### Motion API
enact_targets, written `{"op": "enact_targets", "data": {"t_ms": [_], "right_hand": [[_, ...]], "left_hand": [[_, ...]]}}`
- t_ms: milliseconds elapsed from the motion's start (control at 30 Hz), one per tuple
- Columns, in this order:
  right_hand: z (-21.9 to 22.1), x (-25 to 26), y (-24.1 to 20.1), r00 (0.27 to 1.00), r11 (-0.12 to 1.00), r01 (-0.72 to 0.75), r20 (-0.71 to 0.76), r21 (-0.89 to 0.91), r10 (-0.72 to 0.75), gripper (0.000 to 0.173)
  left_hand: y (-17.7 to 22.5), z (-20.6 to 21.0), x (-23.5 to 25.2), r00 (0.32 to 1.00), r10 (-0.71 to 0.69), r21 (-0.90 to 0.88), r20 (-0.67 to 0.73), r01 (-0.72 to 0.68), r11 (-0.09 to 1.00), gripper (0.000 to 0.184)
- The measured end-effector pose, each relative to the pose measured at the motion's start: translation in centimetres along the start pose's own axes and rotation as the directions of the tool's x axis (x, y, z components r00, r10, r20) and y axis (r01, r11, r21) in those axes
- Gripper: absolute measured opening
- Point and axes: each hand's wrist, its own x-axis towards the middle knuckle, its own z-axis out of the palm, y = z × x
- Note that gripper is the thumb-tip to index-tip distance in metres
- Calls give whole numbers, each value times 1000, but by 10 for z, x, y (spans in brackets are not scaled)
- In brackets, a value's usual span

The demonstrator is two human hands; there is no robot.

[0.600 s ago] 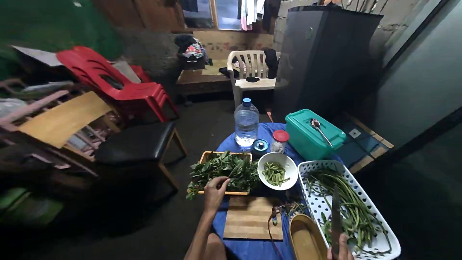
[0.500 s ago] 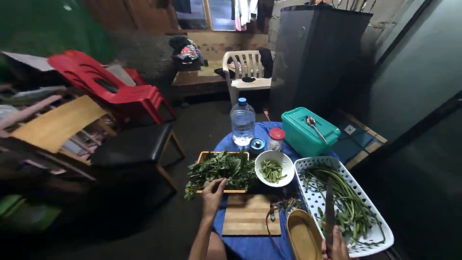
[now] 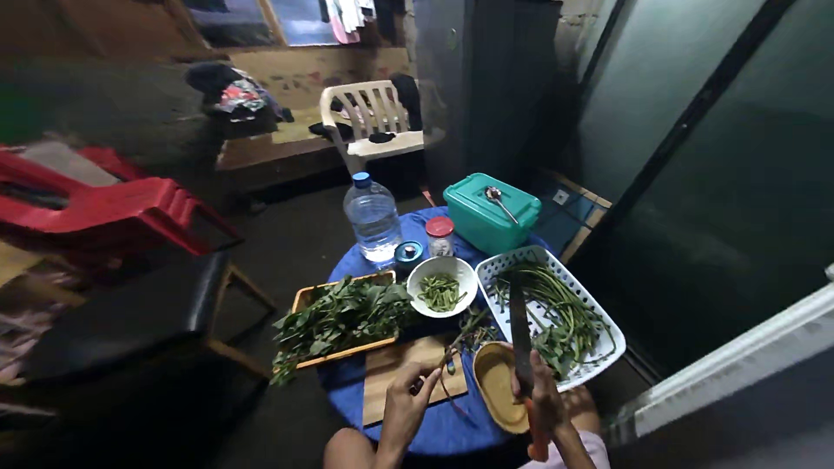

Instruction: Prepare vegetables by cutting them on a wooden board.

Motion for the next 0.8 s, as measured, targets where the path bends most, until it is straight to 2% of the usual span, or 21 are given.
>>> {"op": "enact_targets", "data": {"t_ms": [100, 267, 367, 467, 567, 733, 800], "right_hand": [[8, 7, -10, 996, 999, 40, 77, 32, -43, 96], [11, 18, -1, 990, 956, 112, 113, -272, -84, 86], [12, 18, 7, 986, 902, 163, 102, -399, -133, 80], [10, 15, 11, 989, 887, 147, 89, -438, -119, 79], [6, 12, 13, 990, 898, 132, 106, -419, -96, 66], [7, 14, 23, 1000, 901, 14, 16, -433, -7, 74], [5, 17, 31, 998, 893, 9, -44, -450, -33, 69]], "left_hand": [[15, 11, -6, 993, 89, 38, 79, -92, 995, 16], [27, 26, -13, 975, 175, -15, 138, -175, 985, 14], [28, 31, -16, 976, 160, -39, 149, -156, 987, 14], [25, 37, -20, 982, 107, -59, 154, -99, 993, 15], [27, 43, -22, 985, 44, -75, 164, -32, 997, 14], [27, 56, -24, 978, -25, -127, 209, 53, 990, 15], [27, 59, -24, 962, -95, -114, 258, 128, 985, 15]]}}
